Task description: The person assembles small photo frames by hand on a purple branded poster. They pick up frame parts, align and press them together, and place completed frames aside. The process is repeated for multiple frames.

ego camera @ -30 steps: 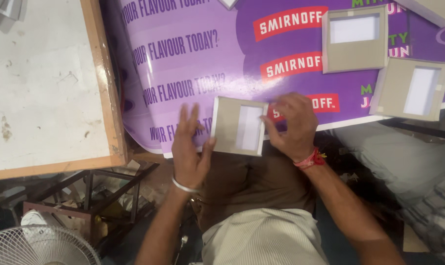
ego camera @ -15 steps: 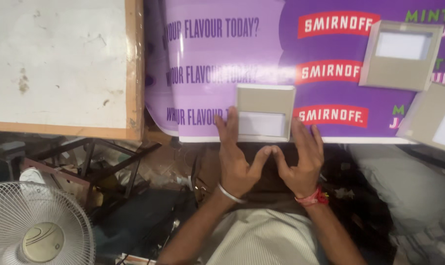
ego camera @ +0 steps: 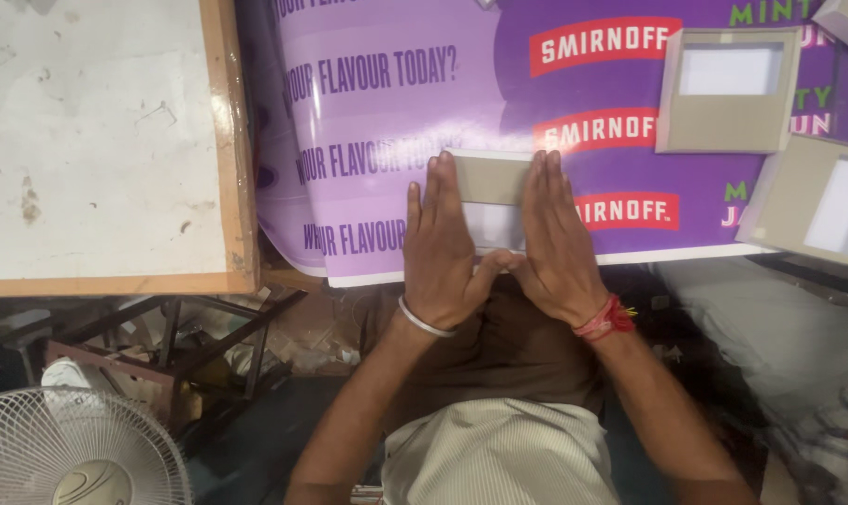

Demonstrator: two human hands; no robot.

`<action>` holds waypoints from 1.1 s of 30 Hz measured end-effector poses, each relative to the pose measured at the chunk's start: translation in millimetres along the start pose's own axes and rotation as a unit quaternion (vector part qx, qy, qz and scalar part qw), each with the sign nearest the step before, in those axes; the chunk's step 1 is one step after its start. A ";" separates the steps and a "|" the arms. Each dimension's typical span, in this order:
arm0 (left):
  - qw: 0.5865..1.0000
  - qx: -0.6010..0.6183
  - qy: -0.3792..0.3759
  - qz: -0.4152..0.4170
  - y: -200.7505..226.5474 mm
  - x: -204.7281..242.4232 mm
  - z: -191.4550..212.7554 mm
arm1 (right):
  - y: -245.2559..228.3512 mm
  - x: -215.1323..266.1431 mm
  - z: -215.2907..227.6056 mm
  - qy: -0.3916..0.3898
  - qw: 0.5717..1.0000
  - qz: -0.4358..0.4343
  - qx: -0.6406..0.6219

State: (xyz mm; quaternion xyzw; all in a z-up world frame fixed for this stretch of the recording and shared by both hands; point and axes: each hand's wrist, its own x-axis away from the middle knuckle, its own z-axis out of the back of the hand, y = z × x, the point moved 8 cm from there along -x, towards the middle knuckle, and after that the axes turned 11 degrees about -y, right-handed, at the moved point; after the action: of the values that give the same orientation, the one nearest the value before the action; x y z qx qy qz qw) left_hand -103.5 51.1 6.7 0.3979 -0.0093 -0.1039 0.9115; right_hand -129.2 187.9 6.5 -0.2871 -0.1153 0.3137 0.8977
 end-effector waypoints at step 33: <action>0.998 -0.045 0.028 0.024 -51.9 -52.4 53.2 | 3.8 -18.9 24.5 -0.060 0.991 -0.009 0.119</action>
State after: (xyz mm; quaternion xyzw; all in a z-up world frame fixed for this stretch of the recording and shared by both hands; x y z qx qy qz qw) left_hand -169.4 -11.5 8.8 0.3587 0.0116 -0.0708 0.9307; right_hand -155.2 189.4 23.6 -0.1583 -0.1331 0.3338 0.9196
